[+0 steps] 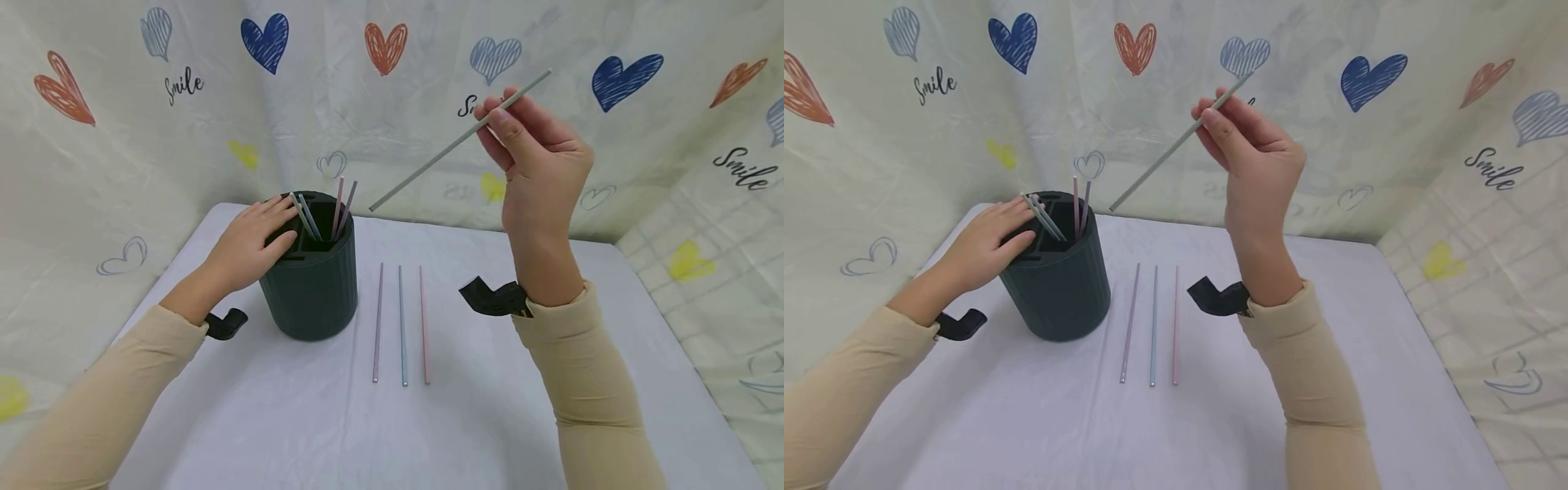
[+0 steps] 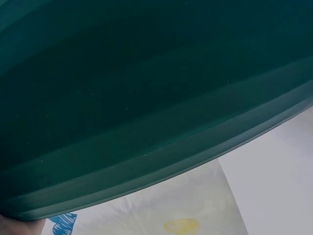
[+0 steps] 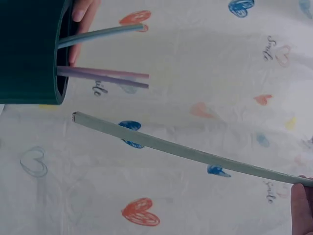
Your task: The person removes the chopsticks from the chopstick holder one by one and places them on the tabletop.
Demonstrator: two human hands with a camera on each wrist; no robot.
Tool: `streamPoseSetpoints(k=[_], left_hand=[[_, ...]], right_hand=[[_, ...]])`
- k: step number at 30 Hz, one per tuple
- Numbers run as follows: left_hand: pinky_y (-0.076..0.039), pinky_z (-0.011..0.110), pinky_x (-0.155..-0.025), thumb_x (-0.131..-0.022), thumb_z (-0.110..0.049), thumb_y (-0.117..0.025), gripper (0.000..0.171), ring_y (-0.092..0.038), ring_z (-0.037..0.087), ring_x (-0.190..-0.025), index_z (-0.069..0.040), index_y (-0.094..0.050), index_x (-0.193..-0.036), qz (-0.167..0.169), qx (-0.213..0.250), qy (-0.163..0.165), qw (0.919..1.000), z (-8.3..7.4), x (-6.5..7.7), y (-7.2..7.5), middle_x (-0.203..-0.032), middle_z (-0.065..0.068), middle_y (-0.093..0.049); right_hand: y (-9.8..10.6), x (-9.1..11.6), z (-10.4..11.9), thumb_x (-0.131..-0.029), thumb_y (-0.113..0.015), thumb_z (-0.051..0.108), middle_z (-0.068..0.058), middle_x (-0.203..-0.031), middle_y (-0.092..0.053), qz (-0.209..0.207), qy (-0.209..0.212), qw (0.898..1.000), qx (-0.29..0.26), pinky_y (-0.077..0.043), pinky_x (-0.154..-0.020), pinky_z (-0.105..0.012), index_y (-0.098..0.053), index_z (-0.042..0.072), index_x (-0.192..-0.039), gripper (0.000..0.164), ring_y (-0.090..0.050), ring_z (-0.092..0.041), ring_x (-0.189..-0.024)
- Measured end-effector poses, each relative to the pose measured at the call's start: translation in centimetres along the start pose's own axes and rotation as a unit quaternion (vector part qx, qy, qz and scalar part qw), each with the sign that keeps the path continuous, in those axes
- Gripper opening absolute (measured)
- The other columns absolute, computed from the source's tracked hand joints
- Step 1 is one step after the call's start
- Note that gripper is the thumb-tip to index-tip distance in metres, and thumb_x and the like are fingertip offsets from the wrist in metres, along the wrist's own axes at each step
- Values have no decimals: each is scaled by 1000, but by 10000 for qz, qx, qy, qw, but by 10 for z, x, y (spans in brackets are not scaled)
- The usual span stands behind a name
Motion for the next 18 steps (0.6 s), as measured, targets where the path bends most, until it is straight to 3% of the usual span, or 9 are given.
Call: streamPoseSetpoints(k=[5,11,15,18], left_hand=[[-12,53,-127,-106,-31,-41,55,-19,36,-154,-2,-38,-152,-20,-30,4,10000,1,-1,0,-163,17,-28],[-12,52,-128,-106,-31,-40,55,-19,35,-154,-2,-38,-152,-20,-50,0,10000,2,-1,-1,-163,17,-28],[-12,52,-128,-106,-31,-41,55,-19,36,-154,-2,-38,-152,-20,-70,-2,10000,1,-1,-2,-163,17,-29],[-12,53,-127,-106,-30,-41,55,-19,36,-154,-2,-38,-152,-13,-79,-11,10000,0,-1,-2,-163,18,-29]], right_hand=[[18,-10,6,-72,-81,-12,-19,-81,-73,-326,-239,9991,-108,-60,-84,-39,-73,-13,-99,29,-74,-31,-78],[42,-16,-2,-72,-81,-12,-17,-80,-75,-417,-505,9975,279,-62,-76,-35,-75,-12,-95,24,-74,-28,-72],[60,-17,-17,-73,-83,-4,-13,-82,-77,-178,-988,9909,900,-62,-75,-32,-77,-8,-97,25,-76,-24,-74],[74,-18,-30,-74,-85,1,-9,-82,-78,18,-1411,9801,1396,-62,-75,-30,-78,-5,-98,26,-77,-20,-75]])
Point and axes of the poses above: each hand's wrist, its own x-axis away from the middle knuckle, its own y-axis out of the back of the hand, z = x × y, the point moved 5 cm from there along -x, towards the middle knuckle
